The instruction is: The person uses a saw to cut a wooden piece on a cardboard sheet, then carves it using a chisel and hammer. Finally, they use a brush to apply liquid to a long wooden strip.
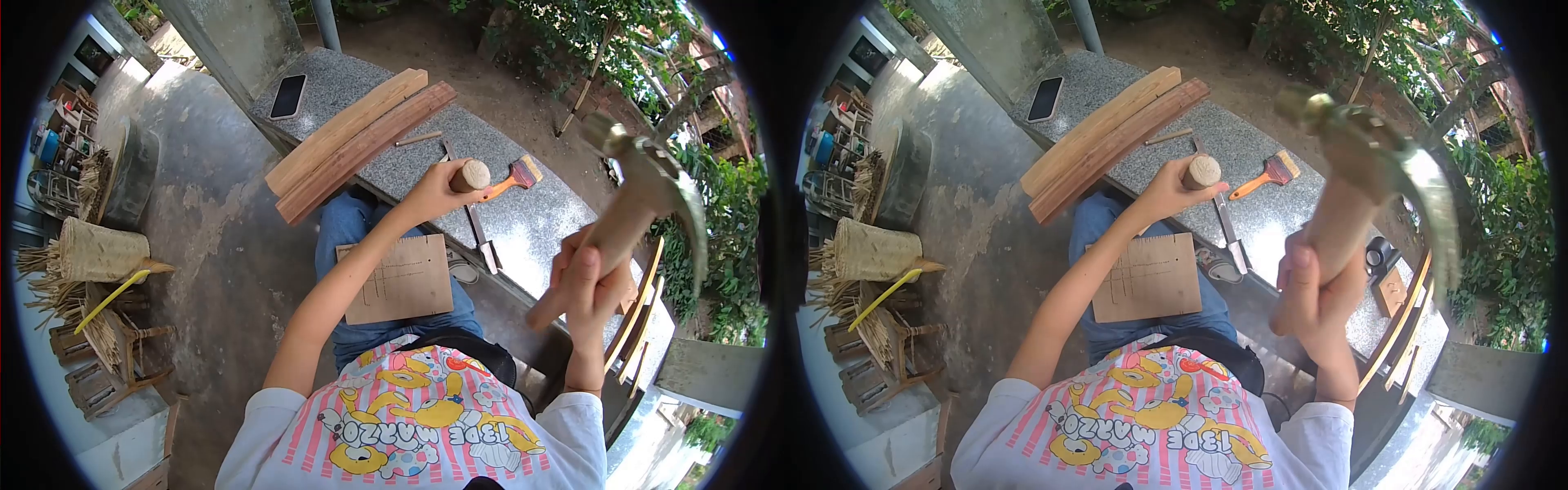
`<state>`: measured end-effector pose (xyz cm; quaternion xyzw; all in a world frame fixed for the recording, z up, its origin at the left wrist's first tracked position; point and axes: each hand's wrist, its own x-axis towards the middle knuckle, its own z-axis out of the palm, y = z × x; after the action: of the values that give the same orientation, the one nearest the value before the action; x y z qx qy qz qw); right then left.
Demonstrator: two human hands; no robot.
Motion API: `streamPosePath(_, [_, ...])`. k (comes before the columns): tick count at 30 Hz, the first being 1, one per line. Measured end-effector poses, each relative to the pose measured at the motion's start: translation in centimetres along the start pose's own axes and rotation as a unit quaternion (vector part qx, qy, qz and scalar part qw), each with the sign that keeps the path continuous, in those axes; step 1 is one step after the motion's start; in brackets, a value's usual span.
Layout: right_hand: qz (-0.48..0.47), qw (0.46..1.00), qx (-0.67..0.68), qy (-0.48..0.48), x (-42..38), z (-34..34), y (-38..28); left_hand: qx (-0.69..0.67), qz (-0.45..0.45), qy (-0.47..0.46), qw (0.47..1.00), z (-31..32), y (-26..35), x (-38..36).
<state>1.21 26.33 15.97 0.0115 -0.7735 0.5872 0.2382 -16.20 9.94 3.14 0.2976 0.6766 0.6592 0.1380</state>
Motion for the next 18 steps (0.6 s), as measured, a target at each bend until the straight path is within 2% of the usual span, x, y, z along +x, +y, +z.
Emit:
streamPosePath(2, [0.087, 0.97, -0.198, -0.111, -0.6, 1.0, 2.1, -0.038, 0.02, 0.0, 0.999, 0.1, 0.2, 0.0])
streamPosePath(3, [0.133, 0.942, -0.242, -0.191, -0.2, 1.5, 2.1, -0.076, 0.038, 0.002, 0.996, 0.1, 0.2, -0.1])
streamPosePath(4, [0.097, 0.955, -0.229, -0.161, -0.8, 1.5, 2.9, -0.075, 0.039, 0.001, 0.996, 0.0, 0.0, 0.0])
streamPosePath(6, [0.153, 0.956, -0.209, -0.134, -0.5, 0.5, 0.9, 0.016, 0.054, 0.0, 0.998, -0.2, -0.5, 0.0])
streamPosePath(8, [0.145, 0.968, -0.184, -0.086, -0.1, 0.0, -1.7, 0.009, 0.034, -0.008, 0.999, -0.3, 0.0, -0.2])
streamPosePath(12, [0.063, 0.995, -0.077, 0.003, 0.3, -0.3, -2.6, -0.005, -0.005, -0.013, 1.0, -0.4, 0.8, 0.0])
streamPosePath(14, [0.064, 0.996, -0.065, -0.017, 0.3, 0.4, -1.0, -0.007, -0.006, -0.013, 1.0, -0.5, 0.3, -0.1])
streamPosePath(18, [0.134, 0.936, -0.252, -0.207, 1.1, 2.2, 2.1, -0.022, 0.021, -0.02, 0.999, -1.1, 0.0, 0.3])
